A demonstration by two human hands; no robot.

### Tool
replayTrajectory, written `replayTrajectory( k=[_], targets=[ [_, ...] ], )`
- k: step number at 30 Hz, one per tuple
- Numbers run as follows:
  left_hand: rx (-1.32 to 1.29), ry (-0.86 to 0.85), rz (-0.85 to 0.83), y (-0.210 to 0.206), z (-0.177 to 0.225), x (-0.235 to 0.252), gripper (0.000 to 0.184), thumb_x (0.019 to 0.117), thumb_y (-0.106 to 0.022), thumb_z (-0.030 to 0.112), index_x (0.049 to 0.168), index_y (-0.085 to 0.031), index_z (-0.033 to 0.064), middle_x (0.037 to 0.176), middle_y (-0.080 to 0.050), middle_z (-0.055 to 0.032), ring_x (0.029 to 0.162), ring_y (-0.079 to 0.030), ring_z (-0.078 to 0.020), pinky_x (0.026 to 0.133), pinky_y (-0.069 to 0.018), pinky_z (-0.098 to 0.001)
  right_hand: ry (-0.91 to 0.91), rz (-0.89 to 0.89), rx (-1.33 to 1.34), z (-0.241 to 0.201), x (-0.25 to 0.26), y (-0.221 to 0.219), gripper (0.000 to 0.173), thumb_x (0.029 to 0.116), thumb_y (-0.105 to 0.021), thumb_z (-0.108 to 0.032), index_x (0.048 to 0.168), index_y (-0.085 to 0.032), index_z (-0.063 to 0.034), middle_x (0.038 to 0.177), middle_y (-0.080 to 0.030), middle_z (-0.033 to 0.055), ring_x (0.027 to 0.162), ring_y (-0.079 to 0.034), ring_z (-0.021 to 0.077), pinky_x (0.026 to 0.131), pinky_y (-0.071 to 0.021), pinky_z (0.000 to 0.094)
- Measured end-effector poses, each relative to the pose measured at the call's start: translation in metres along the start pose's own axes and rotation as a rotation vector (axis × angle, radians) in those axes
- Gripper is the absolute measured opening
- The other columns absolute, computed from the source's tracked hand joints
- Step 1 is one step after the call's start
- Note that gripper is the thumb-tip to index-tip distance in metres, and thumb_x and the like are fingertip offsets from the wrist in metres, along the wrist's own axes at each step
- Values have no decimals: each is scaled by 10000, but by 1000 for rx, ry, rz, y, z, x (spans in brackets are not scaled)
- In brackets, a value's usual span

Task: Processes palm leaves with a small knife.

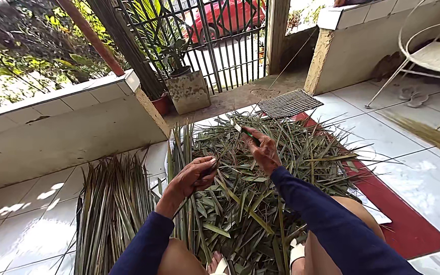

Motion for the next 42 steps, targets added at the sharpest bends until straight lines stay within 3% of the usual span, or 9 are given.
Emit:
replayTrajectory(
  k=[8,13,16,21,28,31,34,37,42],
  targets=[
    [32,16,1,8,-7,-17,284,1116,-376,252,1024,-587,85,607,-420,28,391,-347,-40,350,-310,-172,-106,135,45,16,30,24,360,1067,-547,-374,1368,-679,-228,1034,-739,40,791,-660,162,774,-547,424],
    [146,-38,220,18,-4,-18,290,1123,-397,277,1040,-582,70,629,-459,1,400,-385,-60,356,-352,-187,-195,233,116,21,30,33,449,1034,-554,-515,1298,-669,-170,888,-648,66,752,-586,193,712,-489,440],
    [244,-72,327,14,-1,-10,280,1121,-420,282,1065,-590,67,644,-490,-17,421,-408,-69,375,-359,-187,-165,67,125,8,11,4,463,999,-622,-507,1247,-682,-120,994,-711,72,876,-673,185,802,-558,443],
    [390,-119,292,-14,-4,15,290,1120,-436,282,1092,-612,53,674,-542,-50,452,-457,-87,403,-380,-197,-138,-110,160,-2,-13,-29,276,997,-674,-378,1099,-701,-123,813,-660,38,677,-606,166,629,-510,392],
    [449,54,112,-1,-19,7,469,1124,-343,383,1198,-631,21,843,-699,-125,628,-673,-183,572,-592,-312,-189,99,275,13,18,20,227,1000,-675,-275,1116,-687,-81,814,-687,22,615,-571,111,572,-478,296],
    [410,51,88,14,-22,-1,357,1106,-461,319,1107,-666,27,784,-660,-70,598,-629,-133,549,-563,-269,-187,187,257,21,25,43,232,997,-681,-282,1111,-683,-81,817,-681,18,585,-542,100,540,-447,282],
    [317,-6,176,21,-18,-1,289,1087,-527,262,1098,-687,23,740,-641,-52,519,-556,-78,455,-465,-197,-213,170,202,21,15,34,371,1020,-623,-440,1160,-660,-97,829,-647,32,620,-546,137,587,-470,333],
    [191,-68,310,21,-7,3,244,1079,-541,213,1115,-669,9,719,-613,-58,456,-476,-52,398,-382,-168,-209,22,193,11,-6,8,440,1091,-451,-452,1327,-619,-120,834,-626,42,624,-535,164,569,-464,360],
    [58,-202,363,7,12,13,225,1090,-510,194,1128,-633,11,679,-531,-35,416,-399,-41,370,-346,-164,-104,-264,171,-11,-33,-29,398,1098,-449,-339,1413,-623,-168,840,-660,-2,670,-576,115,638,-499,313]
  ],
)
Point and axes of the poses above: each hand's wrist, its own x-axis towards the middle knuckle, its own y-axis out of the back of the hand, z = x × y, the point moved 5 cm from there along x, towards the middle knuckle
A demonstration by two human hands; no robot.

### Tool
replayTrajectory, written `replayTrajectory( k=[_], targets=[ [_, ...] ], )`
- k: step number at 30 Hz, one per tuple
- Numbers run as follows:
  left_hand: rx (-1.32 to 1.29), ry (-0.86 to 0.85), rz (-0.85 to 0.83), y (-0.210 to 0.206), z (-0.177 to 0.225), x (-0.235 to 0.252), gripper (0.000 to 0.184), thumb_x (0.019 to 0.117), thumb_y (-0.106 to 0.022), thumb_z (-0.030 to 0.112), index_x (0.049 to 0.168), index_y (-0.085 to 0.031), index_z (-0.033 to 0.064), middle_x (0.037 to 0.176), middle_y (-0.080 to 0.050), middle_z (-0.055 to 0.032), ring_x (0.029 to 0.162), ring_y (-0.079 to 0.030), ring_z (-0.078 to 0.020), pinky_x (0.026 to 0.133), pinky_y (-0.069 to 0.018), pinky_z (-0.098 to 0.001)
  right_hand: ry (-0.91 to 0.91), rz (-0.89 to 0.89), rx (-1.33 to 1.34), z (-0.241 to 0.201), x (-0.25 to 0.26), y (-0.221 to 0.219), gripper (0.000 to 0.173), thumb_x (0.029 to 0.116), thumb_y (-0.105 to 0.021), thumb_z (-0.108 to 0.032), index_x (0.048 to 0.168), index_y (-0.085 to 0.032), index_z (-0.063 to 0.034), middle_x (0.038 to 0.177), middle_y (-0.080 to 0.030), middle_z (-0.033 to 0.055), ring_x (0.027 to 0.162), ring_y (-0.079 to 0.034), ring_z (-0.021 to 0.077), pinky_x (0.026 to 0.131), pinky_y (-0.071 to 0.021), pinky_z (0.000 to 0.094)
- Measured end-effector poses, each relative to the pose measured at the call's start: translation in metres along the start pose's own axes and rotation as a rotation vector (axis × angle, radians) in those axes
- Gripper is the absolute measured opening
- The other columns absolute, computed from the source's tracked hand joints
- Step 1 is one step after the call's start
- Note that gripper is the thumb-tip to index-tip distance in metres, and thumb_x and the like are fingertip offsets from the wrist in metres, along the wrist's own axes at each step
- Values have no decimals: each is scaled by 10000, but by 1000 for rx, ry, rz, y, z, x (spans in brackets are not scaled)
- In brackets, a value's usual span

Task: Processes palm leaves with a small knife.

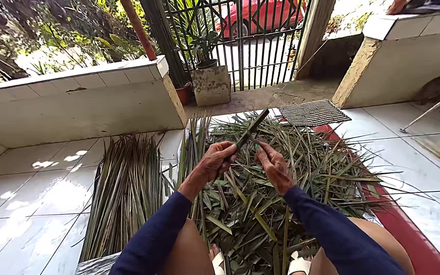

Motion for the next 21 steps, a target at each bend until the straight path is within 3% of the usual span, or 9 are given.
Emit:
replayTrajectory(
  k=[7,11,21],
  targets=[
    [-87,2,-54,-20,3,0,173,1088,-489,154,1042,-610,39,647,-479,-4,415,-377,-32,366,-327,-153,82,-154,72,-7,-7,-10,376,1072,-535,-305,1380,-657,-126,857,-696,-5,718,-622,80,688,-529,247],
    [-109,24,-105,-21,2,-1,170,1086,-468,140,1035,-601,48,623,-446,20,412,-357,-19,365,-305,-144,99,-145,43,-7,-5,-8,374,1064,-556,-337,1382,-668,-175,850,-686,-3,710,-608,80,696,-525,257],
    [-156,74,-227,-21,2,-7,206,1089,-468,168,967,-601,69,593,-425,41,403,-345,-9,366,-294,-138,97,-137,-11,-11,-3,-4,377,1055,-575,-359,1340,-691,-141,891,-714,-8,721,-607,44,713,-519,229]
  ],
)
Point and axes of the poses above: each hand's wrist, its own x-axis towards the middle knuckle, its own y-axis out of the back of the hand, z = x × y, the point moved 5 cm from there along x, towards the middle knuckle
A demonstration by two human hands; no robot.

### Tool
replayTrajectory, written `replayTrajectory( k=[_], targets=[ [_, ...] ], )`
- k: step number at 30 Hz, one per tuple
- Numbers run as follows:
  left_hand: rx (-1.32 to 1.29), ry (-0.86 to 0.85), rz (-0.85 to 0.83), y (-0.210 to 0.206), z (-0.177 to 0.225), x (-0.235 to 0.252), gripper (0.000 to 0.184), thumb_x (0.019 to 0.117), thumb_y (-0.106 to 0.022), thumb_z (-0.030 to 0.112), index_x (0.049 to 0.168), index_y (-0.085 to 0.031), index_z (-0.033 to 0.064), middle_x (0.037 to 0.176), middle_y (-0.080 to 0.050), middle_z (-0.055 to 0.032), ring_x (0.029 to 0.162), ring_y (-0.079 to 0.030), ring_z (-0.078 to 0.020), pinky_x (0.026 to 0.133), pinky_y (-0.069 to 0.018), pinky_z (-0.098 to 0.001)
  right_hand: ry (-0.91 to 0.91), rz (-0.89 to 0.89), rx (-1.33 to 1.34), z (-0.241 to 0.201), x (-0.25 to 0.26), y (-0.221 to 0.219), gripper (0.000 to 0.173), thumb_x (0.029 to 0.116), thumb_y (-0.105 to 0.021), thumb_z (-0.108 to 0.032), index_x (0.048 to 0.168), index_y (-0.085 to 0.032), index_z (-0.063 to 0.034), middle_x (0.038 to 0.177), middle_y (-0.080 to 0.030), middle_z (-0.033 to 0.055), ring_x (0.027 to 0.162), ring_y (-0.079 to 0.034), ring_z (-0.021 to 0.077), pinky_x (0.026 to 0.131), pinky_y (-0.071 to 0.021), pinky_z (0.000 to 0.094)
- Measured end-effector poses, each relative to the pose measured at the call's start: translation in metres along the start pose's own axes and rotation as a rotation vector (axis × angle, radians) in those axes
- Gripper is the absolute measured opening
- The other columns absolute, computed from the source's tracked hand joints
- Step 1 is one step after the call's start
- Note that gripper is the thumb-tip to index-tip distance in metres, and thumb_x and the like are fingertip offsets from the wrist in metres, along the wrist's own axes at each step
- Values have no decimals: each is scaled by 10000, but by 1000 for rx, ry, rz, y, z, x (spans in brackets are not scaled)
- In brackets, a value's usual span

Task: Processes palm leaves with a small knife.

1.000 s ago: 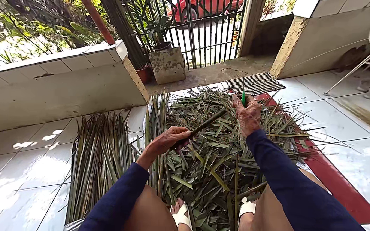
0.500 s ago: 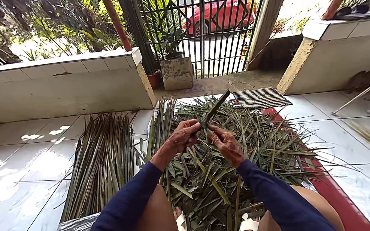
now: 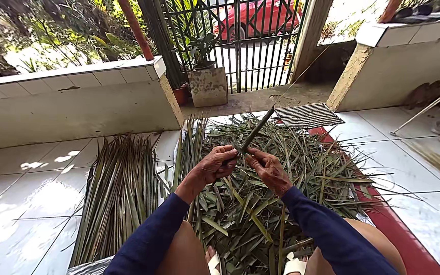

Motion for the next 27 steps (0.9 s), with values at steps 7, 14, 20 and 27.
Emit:
replayTrajectory(
  k=[7,14,20,27],
  targets=[
    [-43,59,-80,4,-3,-4,233,1097,-456,192,948,-593,76,594,-415,51,397,-332,-4,352,-280,-139,21,43,-189,-2,-2,-3,399,1058,-535,-424,1309,-717,-173,1101,-751,-1,878,-673,64,838,-549,309],
    [96,34,55,10,-4,-6,239,1086,-515,226,1075,-638,21,626,-521,-8,404,-416,-36,360,-348,-161,16,100,-349,0,-2,-3,402,1052,-519,-455,1284,-737,-210,1207,-744,-20,1050,-702,109,939,-557,401],
    [287,-40,189,3,0,-4,263,1090,-522,227,1102,-648,-3,653,-577,-65,420,-487,-79,364,-401,-189,-50,198,-445,2,-3,-6,390,1051,-519,-445,1311,-724,-239,1139,-756,1,1004,-714,176,882,-564,467],
    [422,-54,258,-1,6,-11,270,1090,-525,219,1073,-669,-8,639,-607,-78,408,-487,-87,364,-388,-196,-112,256,-496,-3,-1,-5,398,1055,-510,-453,1326,-717,-247,1180,-751,7,1062,-709,196,906,-555,489]
  ],
)
Point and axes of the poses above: each hand's wrist, its own x-axis towards the middle knuckle, its own y-axis out of the back of the hand, z = x × y, the point moved 5 cm from there along x, towards the middle knuckle
